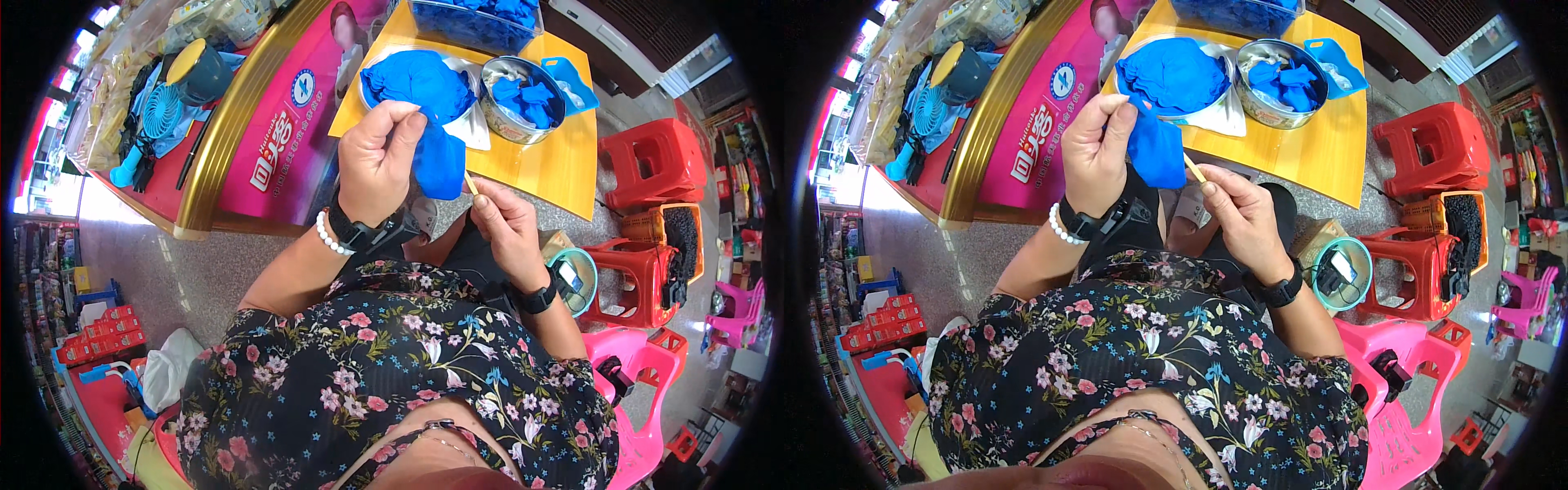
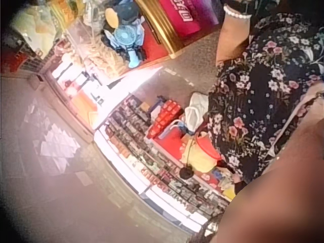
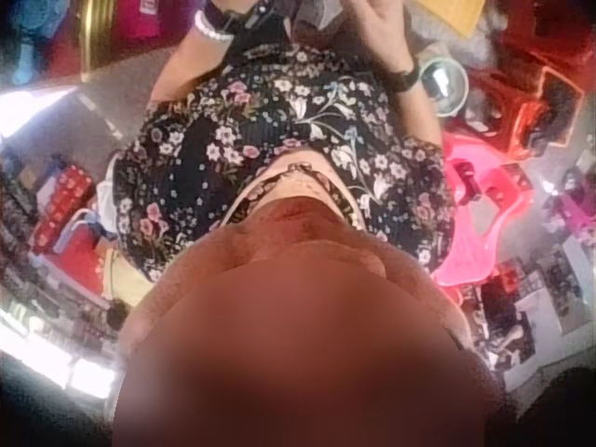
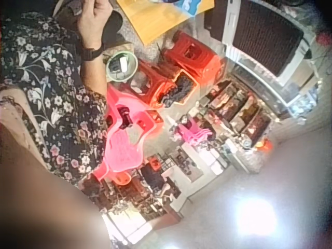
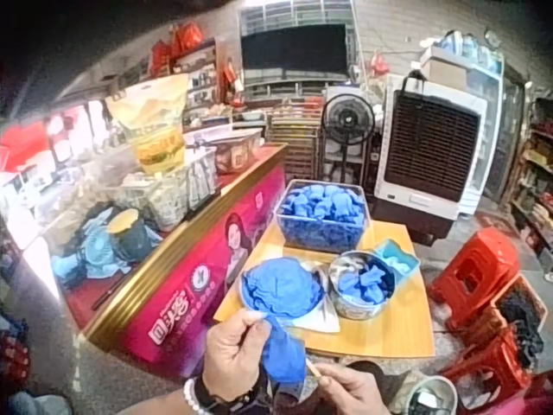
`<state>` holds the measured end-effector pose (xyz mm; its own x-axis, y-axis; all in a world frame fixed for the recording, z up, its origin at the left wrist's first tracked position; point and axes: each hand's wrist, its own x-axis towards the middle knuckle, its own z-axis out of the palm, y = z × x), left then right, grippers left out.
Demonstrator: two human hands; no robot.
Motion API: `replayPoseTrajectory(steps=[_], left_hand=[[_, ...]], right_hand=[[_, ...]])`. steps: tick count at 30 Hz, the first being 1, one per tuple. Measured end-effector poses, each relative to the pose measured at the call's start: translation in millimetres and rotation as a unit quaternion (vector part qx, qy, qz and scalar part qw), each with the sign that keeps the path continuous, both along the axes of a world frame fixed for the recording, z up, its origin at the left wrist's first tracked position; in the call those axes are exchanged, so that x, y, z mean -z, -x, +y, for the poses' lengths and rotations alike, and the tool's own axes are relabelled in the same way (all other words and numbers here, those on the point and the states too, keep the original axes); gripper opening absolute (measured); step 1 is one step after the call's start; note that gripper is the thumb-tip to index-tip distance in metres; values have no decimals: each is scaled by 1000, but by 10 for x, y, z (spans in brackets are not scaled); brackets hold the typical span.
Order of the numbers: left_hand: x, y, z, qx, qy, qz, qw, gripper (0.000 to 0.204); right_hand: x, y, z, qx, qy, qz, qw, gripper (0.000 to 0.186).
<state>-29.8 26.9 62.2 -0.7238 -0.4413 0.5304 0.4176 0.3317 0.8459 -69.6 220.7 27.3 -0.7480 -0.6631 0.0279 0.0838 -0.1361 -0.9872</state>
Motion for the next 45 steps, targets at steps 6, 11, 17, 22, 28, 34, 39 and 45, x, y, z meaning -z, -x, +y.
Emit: replayPoseTrajectory(steps=[6, 11, 17, 22, 28, 34, 39, 45], left_hand=[[89, 15, 52, -3, -7, 23, 1000, 10], [65, 32, 16, 8, -3, -23, 1000, 10], [-104, -7, -235, 56, -60, -20, 996, 9], [-230, -39, -214, 39, 167, 5, 985, 5], [-340, -167, -49, 56, 408, 85, 907, 14], [-206, -206, 19, 53, 395, 68, 915, 15], [-16, -175, -104, -5, 142, 92, 986, 57], [-5, -27, -51, 202, -243, -84, 945, 34]], right_hand=[[1, -42, -14, 4, 4, -37, 999, 27], [60, 13, -42, 13, -3, -12, 1000, 29], [-60, 192, 142, -37, -113, 76, 990, 23], [-113, 155, 127, -46, -135, 90, 986, 23], [-98, 192, 70, 0, -184, 127, 975, 23], [-60, 139, 29, 96, -90, 109, 985, 23], [-54, 70, 44, 107, -74, 130, 983, 23], [-57, 44, 57, 84, -51, 150, 984, 23]])
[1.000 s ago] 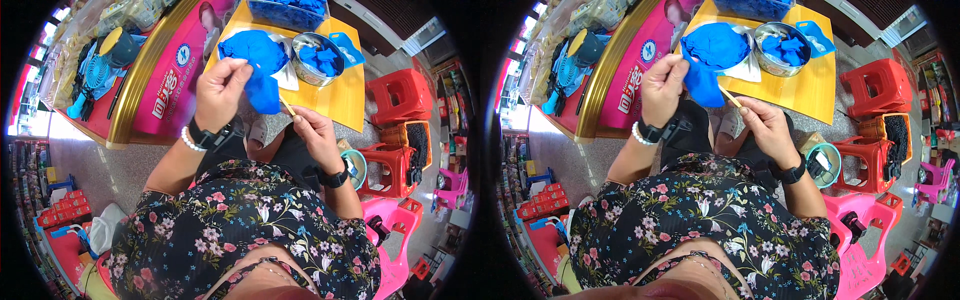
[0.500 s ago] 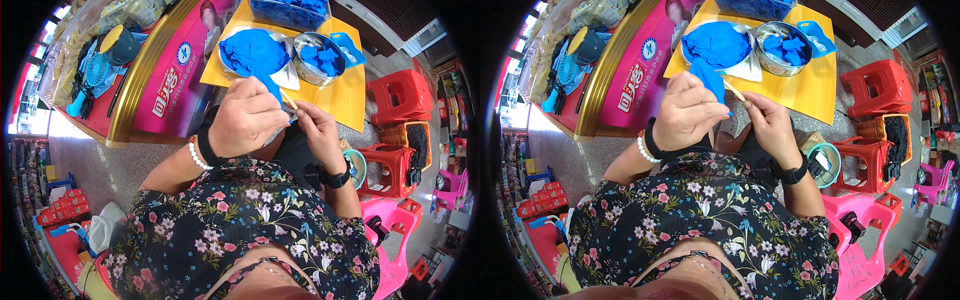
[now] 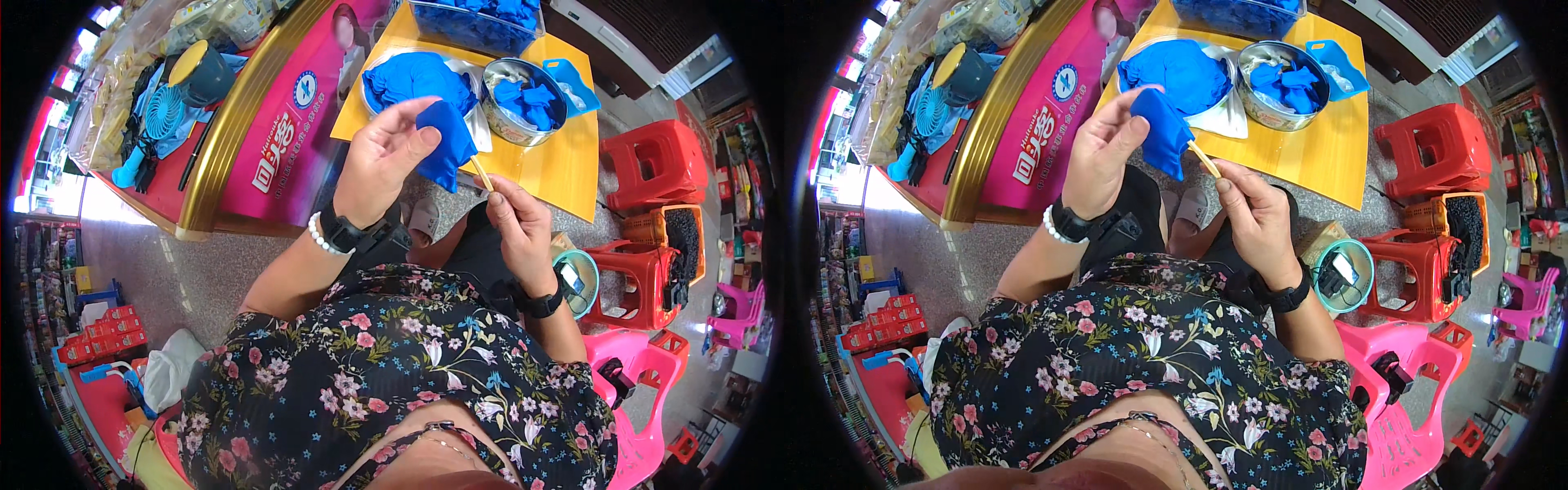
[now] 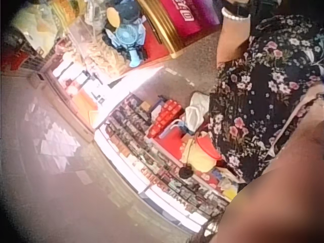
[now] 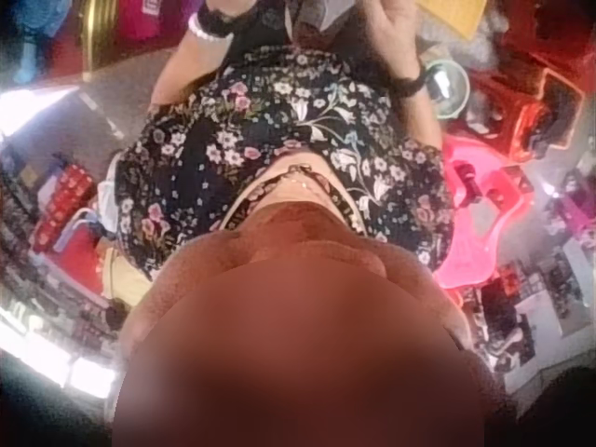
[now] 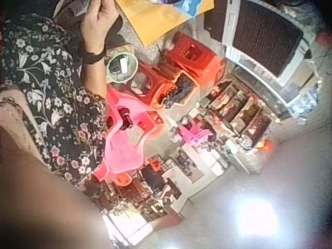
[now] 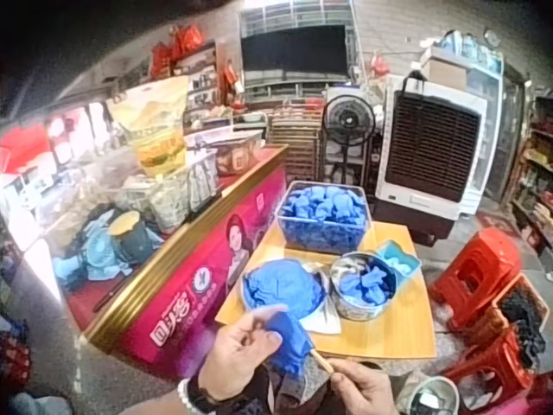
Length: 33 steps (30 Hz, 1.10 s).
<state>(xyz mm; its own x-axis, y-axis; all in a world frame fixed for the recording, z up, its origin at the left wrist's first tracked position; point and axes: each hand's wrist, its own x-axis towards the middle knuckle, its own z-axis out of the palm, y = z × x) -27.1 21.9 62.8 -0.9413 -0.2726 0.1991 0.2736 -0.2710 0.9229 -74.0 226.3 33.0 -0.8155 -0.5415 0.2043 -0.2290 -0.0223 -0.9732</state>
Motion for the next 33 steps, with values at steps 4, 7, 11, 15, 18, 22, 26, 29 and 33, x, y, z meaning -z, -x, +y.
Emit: replayPoseTrajectory(steps=[4, 7, 11, 15, 18, 22, 26, 29, 33], left_hand=[[-5, -1, 81, -17, -48, -19, 999, 21], [-28, -17, 165, -100, 76, -17, 992, 15], [117, 12, 181, -172, 187, 45, 966, 32], [55, -1, 166, -201, 203, 56, 957, 32], [93, 15, 200, -217, 242, 75, 943, 33], [136, 18, 197, -221, 286, 88, 928, 31], [144, 36, 219, -214, 202, 65, 954, 24], [203, 56, 186, -187, 217, 75, 955, 20], [103, 8, 177, -151, 184, 45, 970, 16]], right_hand=[[-14, -23, 9, -50, 11, -81, 995, 23], [-34, -45, -17, -63, 27, -100, 993, 23], [-31, -63, -59, -57, 37, -95, 993, 23], [-80, -24, -47, -84, 40, -113, 989, 23], [-70, -52, -56, -65, 35, -116, 990, 23], [-43, -69, -83, -64, 53, -124, 989, 23], [-51, -42, -50, -105, 54, -182, 976, 24], [-77, -23, -65, -103, 41, -169, 979, 24], [-85, 39, -20, -90, 35, -122, 988, 24]])
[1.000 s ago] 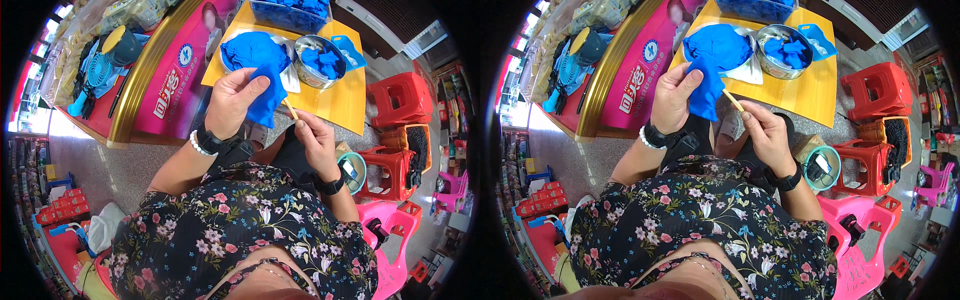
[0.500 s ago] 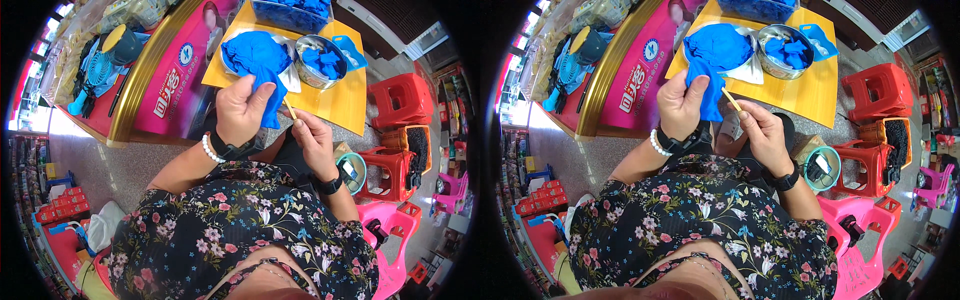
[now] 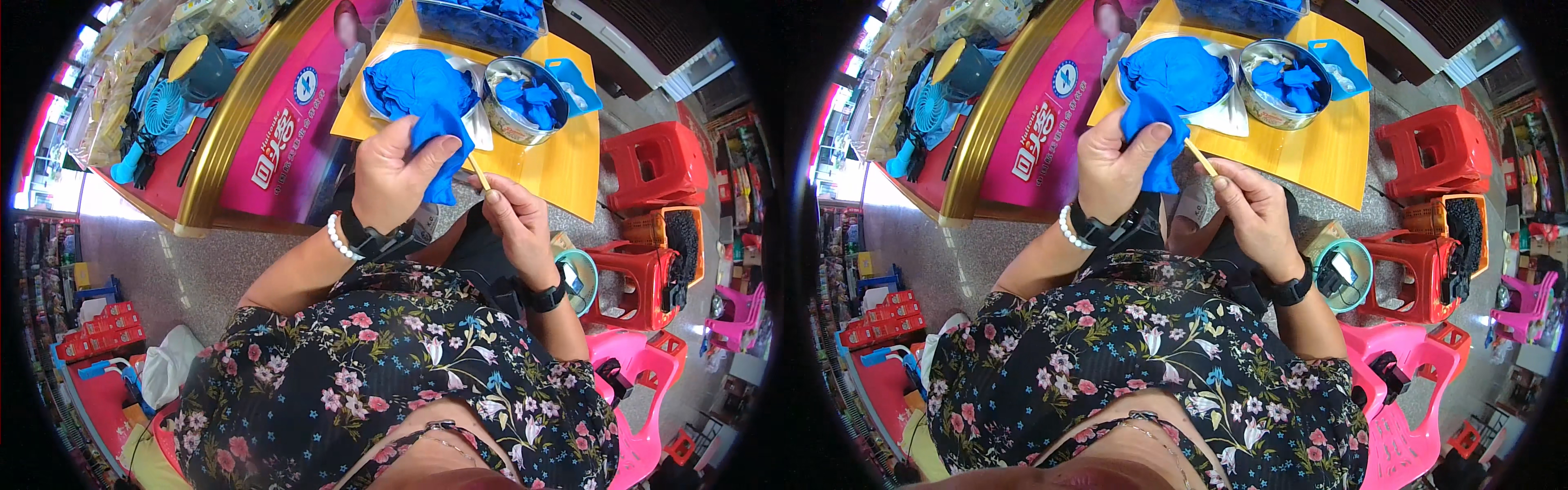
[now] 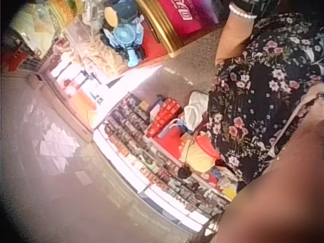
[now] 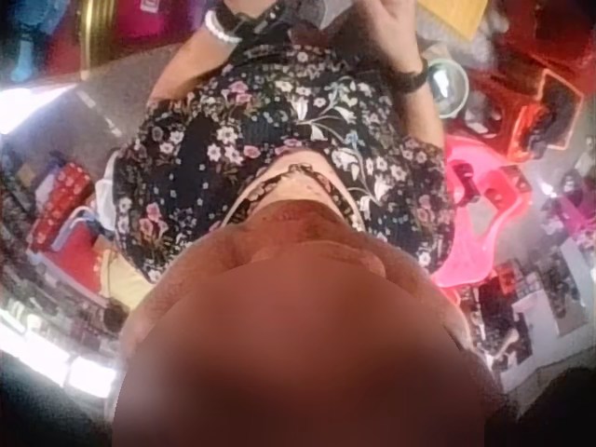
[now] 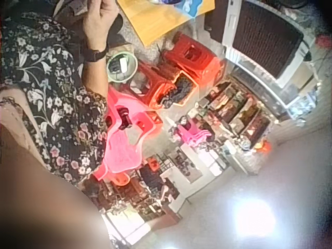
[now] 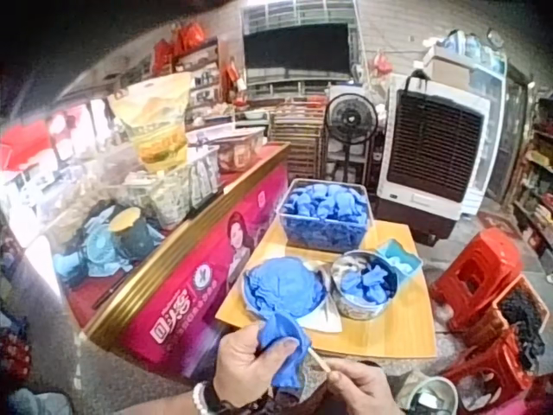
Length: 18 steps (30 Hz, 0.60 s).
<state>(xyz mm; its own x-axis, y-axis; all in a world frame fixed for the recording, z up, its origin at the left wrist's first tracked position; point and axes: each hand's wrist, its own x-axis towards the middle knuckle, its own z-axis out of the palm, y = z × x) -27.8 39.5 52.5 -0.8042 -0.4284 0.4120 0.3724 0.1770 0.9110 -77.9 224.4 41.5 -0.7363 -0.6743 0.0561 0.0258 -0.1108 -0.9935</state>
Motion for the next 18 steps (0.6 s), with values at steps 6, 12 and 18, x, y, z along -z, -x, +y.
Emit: replayPoseTrajectory(steps=[6, 12, 18], left_hand=[[-253, -44, -130, 91, -88, -47, 991, 17], [-193, -45, -72, 99, 17, -48, 994, 20], [-84, -93, 130, 93, -91, -47, 990, 28]], right_hand=[[116, 39, 90, 5, -55, 110, 992, 22], [71, -8, 27, 24, -71, 165, 984, 22], [113, -77, -16, 50, -17, 51, 997, 22]])
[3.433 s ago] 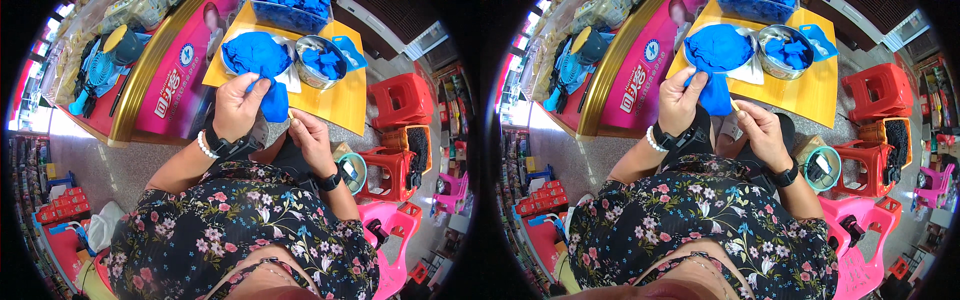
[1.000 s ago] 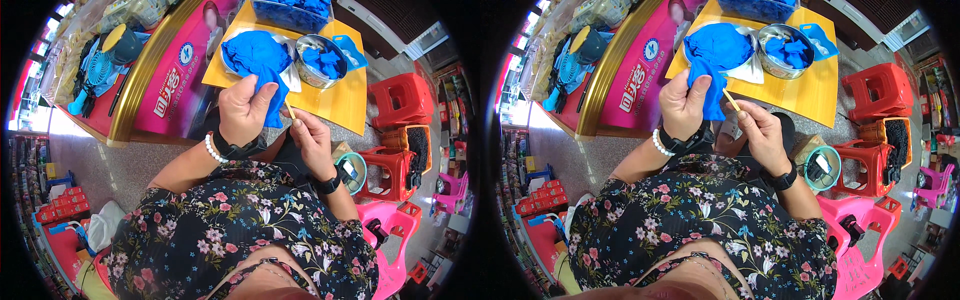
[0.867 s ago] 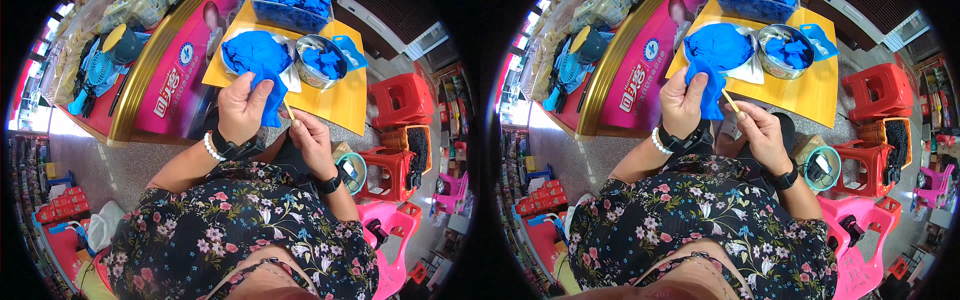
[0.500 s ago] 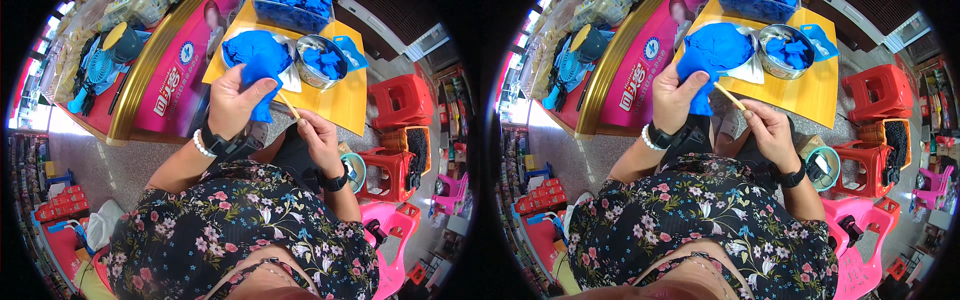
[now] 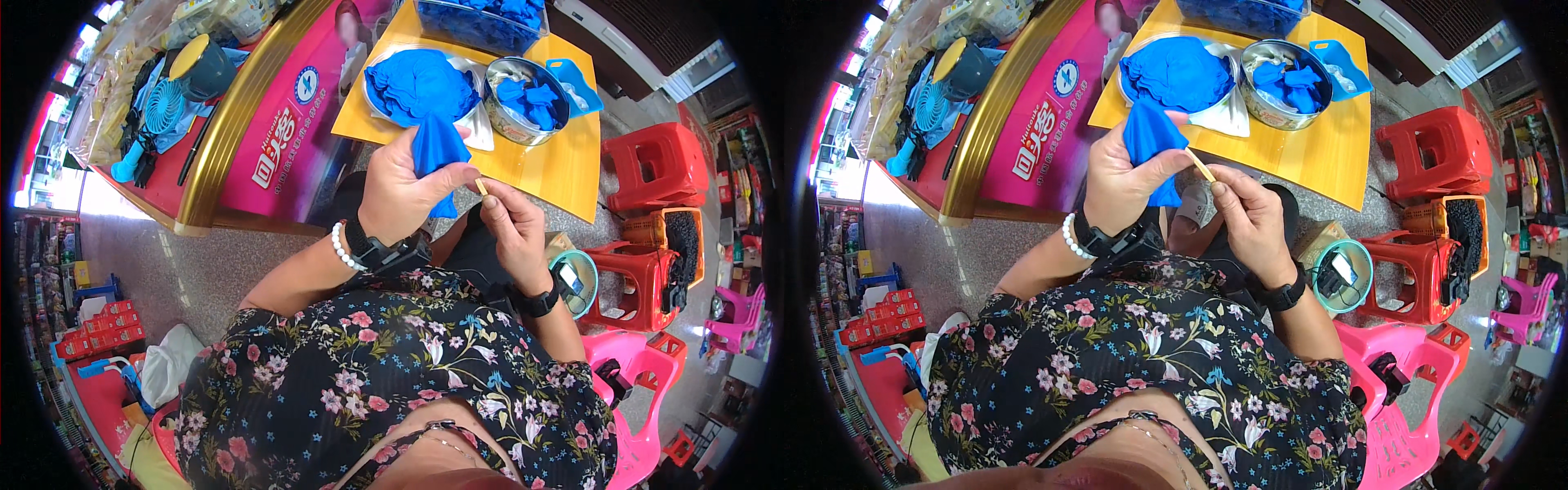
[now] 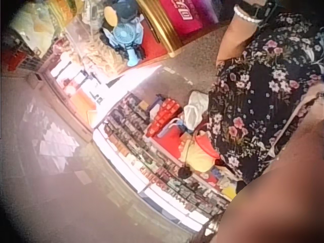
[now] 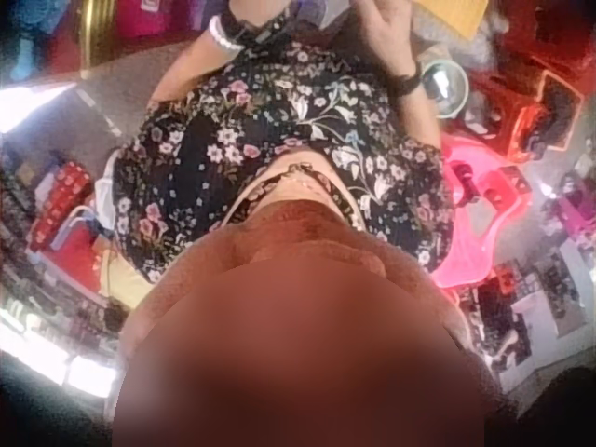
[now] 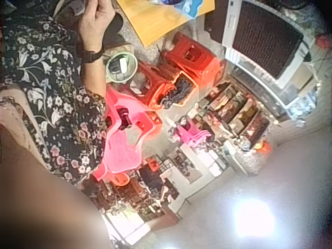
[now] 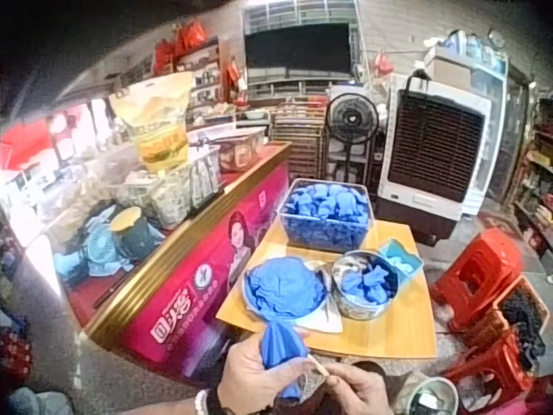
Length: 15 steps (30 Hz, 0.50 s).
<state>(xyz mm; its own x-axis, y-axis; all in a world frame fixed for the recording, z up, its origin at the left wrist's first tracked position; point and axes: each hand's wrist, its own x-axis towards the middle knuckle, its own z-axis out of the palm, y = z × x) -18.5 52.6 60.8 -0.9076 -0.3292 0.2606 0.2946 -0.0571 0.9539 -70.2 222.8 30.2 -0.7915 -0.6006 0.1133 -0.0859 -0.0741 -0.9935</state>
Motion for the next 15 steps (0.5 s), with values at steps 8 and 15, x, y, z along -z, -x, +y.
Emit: replayPoseTrajectory(steps=[8, 15], left_hand=[[141, 97, -91, -125, 38, 68, 989, 18], [187, 110, -50, -125, 129, 70, 981, 10]], right_hand=[[-48, -27, -3, -20, 24, -51, 998, 24], [16, -14, 34, -62, 49, -150, 986, 25]])
